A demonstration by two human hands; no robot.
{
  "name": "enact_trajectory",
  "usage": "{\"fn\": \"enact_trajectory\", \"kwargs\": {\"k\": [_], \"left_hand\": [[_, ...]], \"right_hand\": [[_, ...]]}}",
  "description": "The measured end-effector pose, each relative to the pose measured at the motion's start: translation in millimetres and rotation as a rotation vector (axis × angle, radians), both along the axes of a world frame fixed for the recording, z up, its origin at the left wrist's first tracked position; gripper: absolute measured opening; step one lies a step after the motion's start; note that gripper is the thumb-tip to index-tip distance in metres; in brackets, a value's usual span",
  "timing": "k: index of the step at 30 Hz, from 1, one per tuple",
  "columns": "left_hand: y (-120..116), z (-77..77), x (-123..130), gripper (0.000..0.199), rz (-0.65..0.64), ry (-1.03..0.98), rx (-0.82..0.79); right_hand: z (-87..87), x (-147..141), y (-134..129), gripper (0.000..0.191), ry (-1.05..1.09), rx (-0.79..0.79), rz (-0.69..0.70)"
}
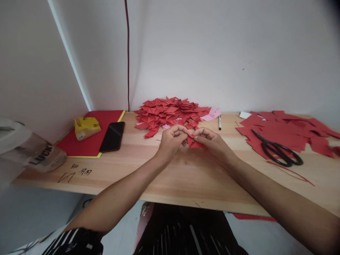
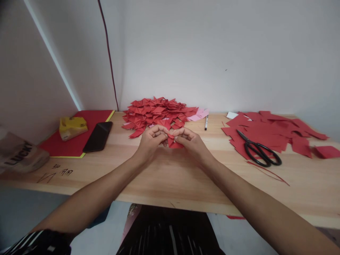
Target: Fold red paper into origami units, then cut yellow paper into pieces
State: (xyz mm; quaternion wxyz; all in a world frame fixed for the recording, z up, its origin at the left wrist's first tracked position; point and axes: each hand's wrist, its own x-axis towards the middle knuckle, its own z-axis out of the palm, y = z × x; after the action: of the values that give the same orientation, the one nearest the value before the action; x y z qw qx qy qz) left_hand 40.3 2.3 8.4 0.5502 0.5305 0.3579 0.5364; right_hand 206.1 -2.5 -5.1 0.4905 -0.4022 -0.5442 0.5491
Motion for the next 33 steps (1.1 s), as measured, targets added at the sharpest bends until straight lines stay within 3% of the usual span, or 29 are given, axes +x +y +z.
{"fn": "enact_trajectory", "kwargs": {"k": [6, 11, 16, 25, 33], "left_hand": [[0, 3.9, -3, 0.011, -0.048, 0.073, -0.006], [3, -2.6, -4, 0.016, -0.037, 0.136, 0.016], [4, -6.6, -5, 0.011, 0.003, 0.238, 0.15], [-9, 2.5, 1, 0.002, 0.041, 0.41, 0.341], [-5, -0.7, -2, 0.007, 0.023, 0.388, 0.295]], "right_hand": [[-1.9, 2, 0, 0.013, -0.146, 0.117, -0.094], [5.6, 0, -3, 0.012, -0.258, 0.157, -0.122], [6.6, 0, -2, 0.02, -0.291, 0.217, -0.083], [2.7, 3, 3, 0.02, -0.429, 0.265, -0.066], [10.7, 6, 1, 0.013, -0.547, 0.313, -0.082]]}}
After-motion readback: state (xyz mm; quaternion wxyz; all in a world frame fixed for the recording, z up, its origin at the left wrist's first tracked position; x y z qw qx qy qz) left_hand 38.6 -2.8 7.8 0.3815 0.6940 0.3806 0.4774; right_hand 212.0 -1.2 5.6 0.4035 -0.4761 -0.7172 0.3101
